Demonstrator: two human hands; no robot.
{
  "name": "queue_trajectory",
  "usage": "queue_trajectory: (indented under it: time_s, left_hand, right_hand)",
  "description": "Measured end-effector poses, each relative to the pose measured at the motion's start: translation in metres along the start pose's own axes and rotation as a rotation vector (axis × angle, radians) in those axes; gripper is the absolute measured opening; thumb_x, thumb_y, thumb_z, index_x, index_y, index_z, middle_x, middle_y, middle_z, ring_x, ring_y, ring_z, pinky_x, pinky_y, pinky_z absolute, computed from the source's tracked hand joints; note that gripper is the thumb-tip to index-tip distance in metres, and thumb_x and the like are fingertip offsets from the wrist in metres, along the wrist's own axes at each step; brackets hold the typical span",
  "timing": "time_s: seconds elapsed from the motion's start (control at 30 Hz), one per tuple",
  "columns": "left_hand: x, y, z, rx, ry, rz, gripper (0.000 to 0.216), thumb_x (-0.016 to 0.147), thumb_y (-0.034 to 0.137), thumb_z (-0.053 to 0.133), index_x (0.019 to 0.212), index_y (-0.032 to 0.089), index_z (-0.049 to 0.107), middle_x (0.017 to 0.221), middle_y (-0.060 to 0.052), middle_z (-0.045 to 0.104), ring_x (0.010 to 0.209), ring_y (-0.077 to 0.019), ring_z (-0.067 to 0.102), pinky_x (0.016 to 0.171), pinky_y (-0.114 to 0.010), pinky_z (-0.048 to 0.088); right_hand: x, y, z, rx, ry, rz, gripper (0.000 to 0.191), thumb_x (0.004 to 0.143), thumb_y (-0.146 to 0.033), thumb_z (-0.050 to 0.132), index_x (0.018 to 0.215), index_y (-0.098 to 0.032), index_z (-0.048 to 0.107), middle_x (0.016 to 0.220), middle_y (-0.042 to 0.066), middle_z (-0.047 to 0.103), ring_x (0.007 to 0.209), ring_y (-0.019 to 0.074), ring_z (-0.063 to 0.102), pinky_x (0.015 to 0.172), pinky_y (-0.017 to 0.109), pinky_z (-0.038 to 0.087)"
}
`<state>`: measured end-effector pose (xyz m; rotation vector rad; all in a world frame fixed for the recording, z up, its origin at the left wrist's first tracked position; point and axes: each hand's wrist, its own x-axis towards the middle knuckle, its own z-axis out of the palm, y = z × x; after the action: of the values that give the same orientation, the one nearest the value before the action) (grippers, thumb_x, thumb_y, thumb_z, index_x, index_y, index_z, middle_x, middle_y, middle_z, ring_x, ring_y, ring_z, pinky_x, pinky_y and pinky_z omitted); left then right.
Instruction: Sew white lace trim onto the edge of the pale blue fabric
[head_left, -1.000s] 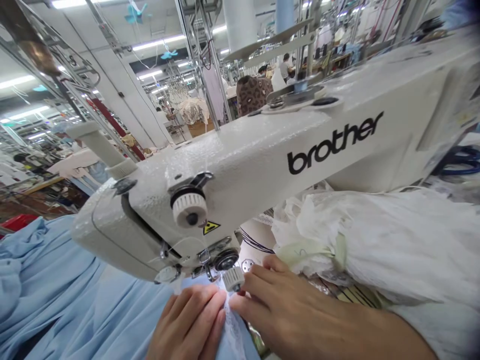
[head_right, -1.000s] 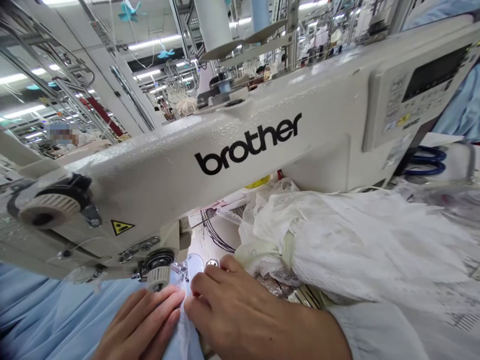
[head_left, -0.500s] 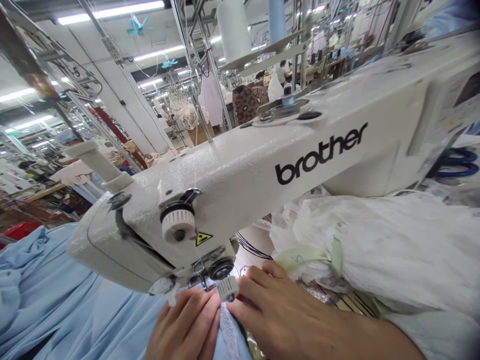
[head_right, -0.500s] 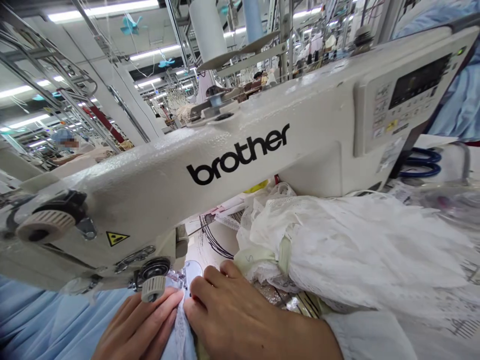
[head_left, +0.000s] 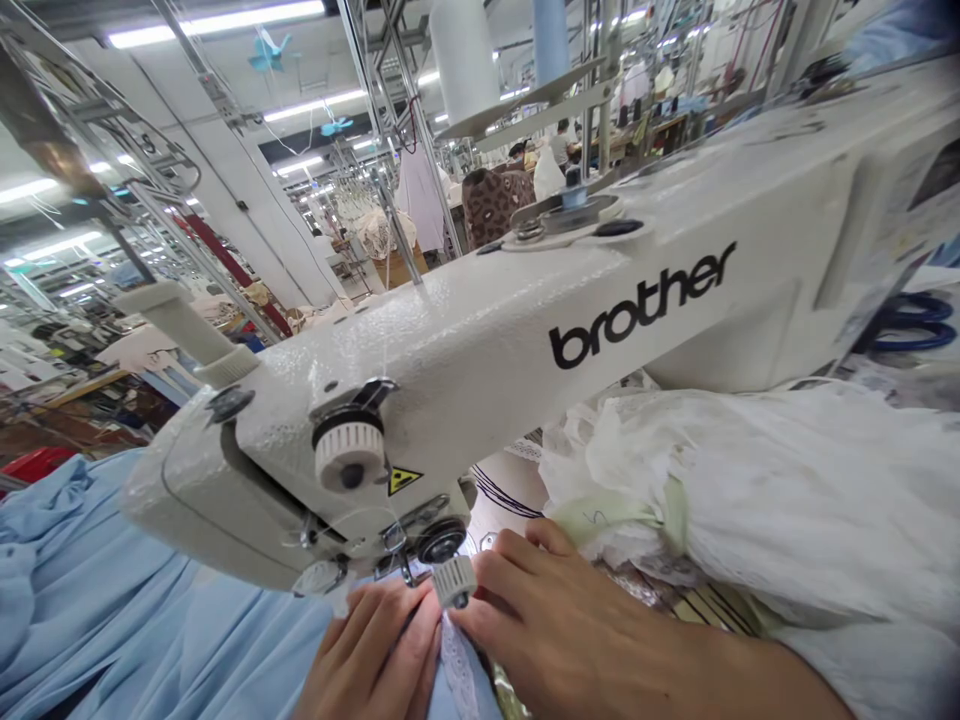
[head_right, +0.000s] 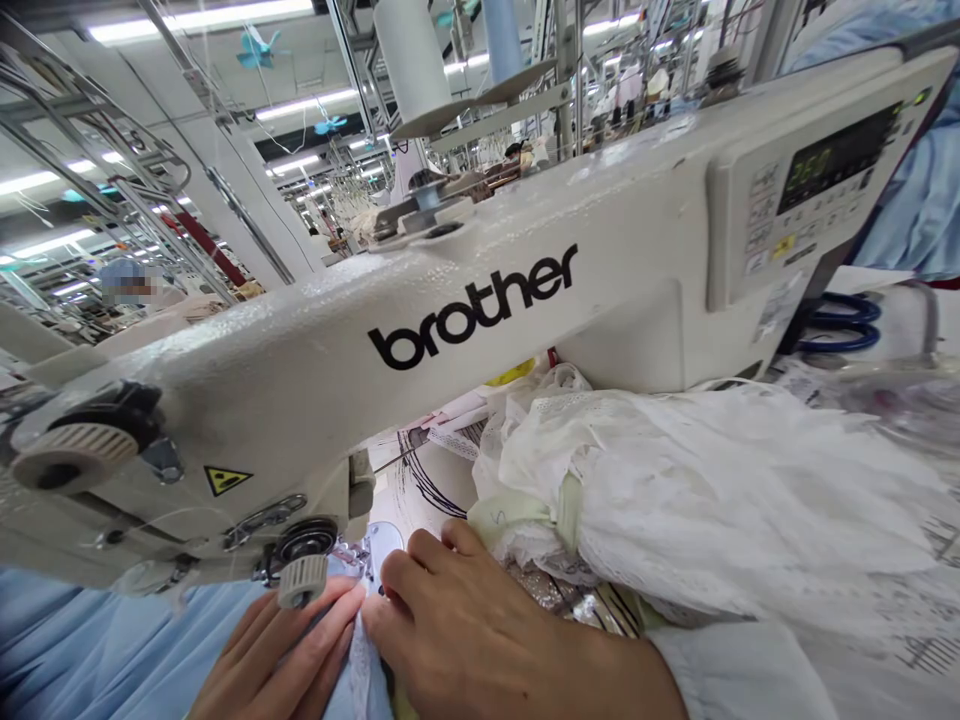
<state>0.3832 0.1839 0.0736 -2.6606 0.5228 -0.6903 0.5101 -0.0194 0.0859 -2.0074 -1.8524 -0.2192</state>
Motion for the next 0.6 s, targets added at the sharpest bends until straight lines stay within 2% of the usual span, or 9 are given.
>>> queue_trajectory:
  time_s: [0.27, 0.43, 0.6]
  left_hand:
    - [-0.005, 0.000, 0.001, 0.001, 0.011, -0.012, 0.025, 0.097, 0.015, 0.042, 0.111, 0.017, 0.063, 0.099, 0.000, 0.073, 0.088, -0.0129, 0.068, 0.080, -0.028, 0.045]
    - [-0.015, -0.003, 0.009, -0.142, 0.008, -0.158, 0.024, 0.096, 0.030, 0.050, 0.117, 0.022, 0.061, 0.108, -0.001, 0.070, 0.101, -0.0110, 0.064, 0.088, -0.019, 0.049]
    - [-0.016, -0.004, 0.010, -0.209, 0.015, -0.170, 0.026, 0.094, 0.026, 0.054, 0.119, 0.023, 0.060, 0.111, -0.001, 0.067, 0.105, -0.0107, 0.061, 0.092, -0.017, 0.049]
  right_hand:
    - [0.001, 0.001, 0.004, -0.021, -0.024, 0.029, 0.008, 0.092, -0.013, 0.053, 0.095, -0.017, 0.059, 0.097, 0.005, 0.061, 0.088, 0.0232, 0.053, 0.081, 0.041, 0.047]
    - [0.004, 0.004, 0.005, 0.000, -0.101, 0.037, 0.003, 0.090, -0.017, 0.057, 0.090, -0.018, 0.059, 0.096, 0.006, 0.061, 0.084, 0.0229, 0.052, 0.079, 0.041, 0.047]
    - [0.003, 0.004, 0.003, -0.016, -0.081, 0.040, 0.005, 0.092, -0.019, 0.055, 0.095, -0.020, 0.059, 0.098, 0.005, 0.061, 0.085, 0.0225, 0.052, 0.082, 0.041, 0.047]
